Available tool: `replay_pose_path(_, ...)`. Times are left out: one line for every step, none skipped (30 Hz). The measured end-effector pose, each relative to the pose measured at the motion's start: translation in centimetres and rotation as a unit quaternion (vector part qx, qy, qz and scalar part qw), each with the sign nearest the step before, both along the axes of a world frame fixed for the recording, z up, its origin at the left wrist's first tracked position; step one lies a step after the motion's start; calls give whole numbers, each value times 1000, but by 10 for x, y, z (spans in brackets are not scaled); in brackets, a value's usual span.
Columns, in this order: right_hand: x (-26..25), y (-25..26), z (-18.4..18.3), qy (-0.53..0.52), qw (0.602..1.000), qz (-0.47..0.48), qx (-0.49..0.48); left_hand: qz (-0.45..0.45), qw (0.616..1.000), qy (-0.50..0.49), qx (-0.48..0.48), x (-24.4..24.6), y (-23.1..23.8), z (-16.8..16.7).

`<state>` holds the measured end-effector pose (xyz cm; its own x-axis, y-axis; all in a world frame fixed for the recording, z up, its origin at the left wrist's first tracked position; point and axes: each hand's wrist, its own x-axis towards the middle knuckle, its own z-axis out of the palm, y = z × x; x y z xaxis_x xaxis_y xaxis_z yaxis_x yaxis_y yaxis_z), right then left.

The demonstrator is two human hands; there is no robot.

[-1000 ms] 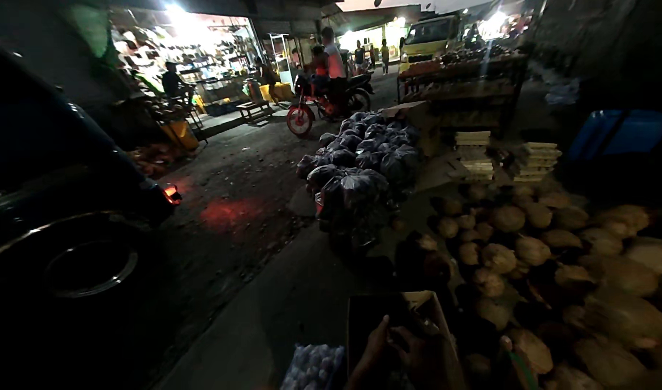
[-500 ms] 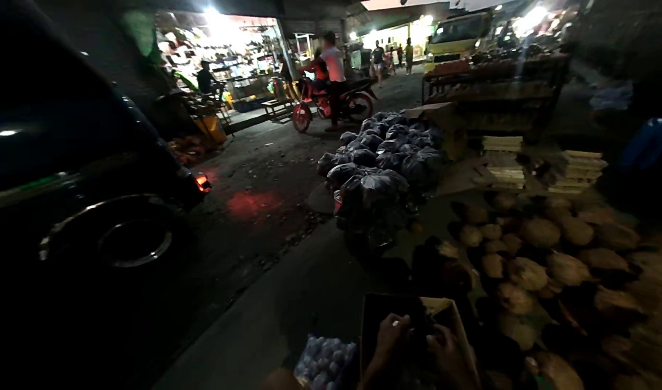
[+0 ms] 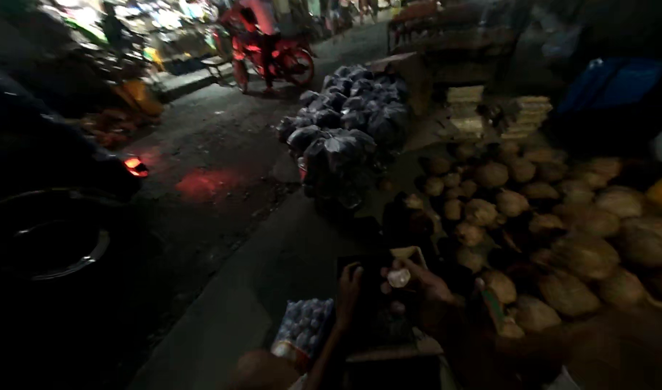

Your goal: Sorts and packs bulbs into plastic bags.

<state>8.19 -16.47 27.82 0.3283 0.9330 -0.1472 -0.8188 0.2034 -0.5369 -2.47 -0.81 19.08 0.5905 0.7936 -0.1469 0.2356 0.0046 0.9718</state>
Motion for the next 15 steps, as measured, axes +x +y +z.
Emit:
replay_pose_path(-3, -3, 20, -4, 995, 39, 90, 5, 1000, -13, -13, -1, 1, -2)
replay_pose_path(-8, -6, 40, -12, 984, 65, 167, 3, 999, -24, -28, -2, -1, -4)
replay_pose_path(-11, -9, 58, -26, 972, 78, 221, -6, 999, -32, -43, -2, -2, -7)
replay_pose_path(-13, -11, 71, -58, 965, 72, 246, -15, 997, -45, -68, 0, -2, -8)
replay_pose_path(-13, -12, 75, -113, 965, 46, 234, -26, 989, -76, -122, 3, -5, 2)
replay_pose_path(-13, -12, 70, -197, 964, -5, 178, -35, 975, -110, -192, 4, -13, 18)
replay_pose_path(-12, -10, 59, -311, 944, -63, 86, -36, 955, -129, -266, 4, -24, 37)
replay_pose_path(-11, -6, 43, -447, 890, -89, -12, -30, 941, -120, -314, 5, -36, 55)
replay_pose_path(-8, 0, 22, -568, 816, -84, -74, -52, 937, -104, -330, 4, -42, 63)
replay_pose_path(-7, 6, 2, -636, 760, -95, -92, -97, 938, -96, -318, 3, -41, 56)
replay_pose_path(-10, 12, -11, -652, 741, -119, -108, -160, 935, -102, -300, 1, -34, 37)
replay_pose_path(-13, 14, -20, -637, 743, -154, -132, -198, 927, -121, -296, 1, -28, 11)
replay_pose_path(-15, 15, -22, -609, 748, -203, -167, -187, 929, -115, -298, 2, -28, 2)
replay_pose_path(-14, 15, -20, -589, 744, -242, -202, -162, 943, -85, -279, 1, -29, 13)
replay_pose_path(-7, 13, -19, -598, 728, -245, -231, -140, 960, -44, -238, 0, -26, 26)
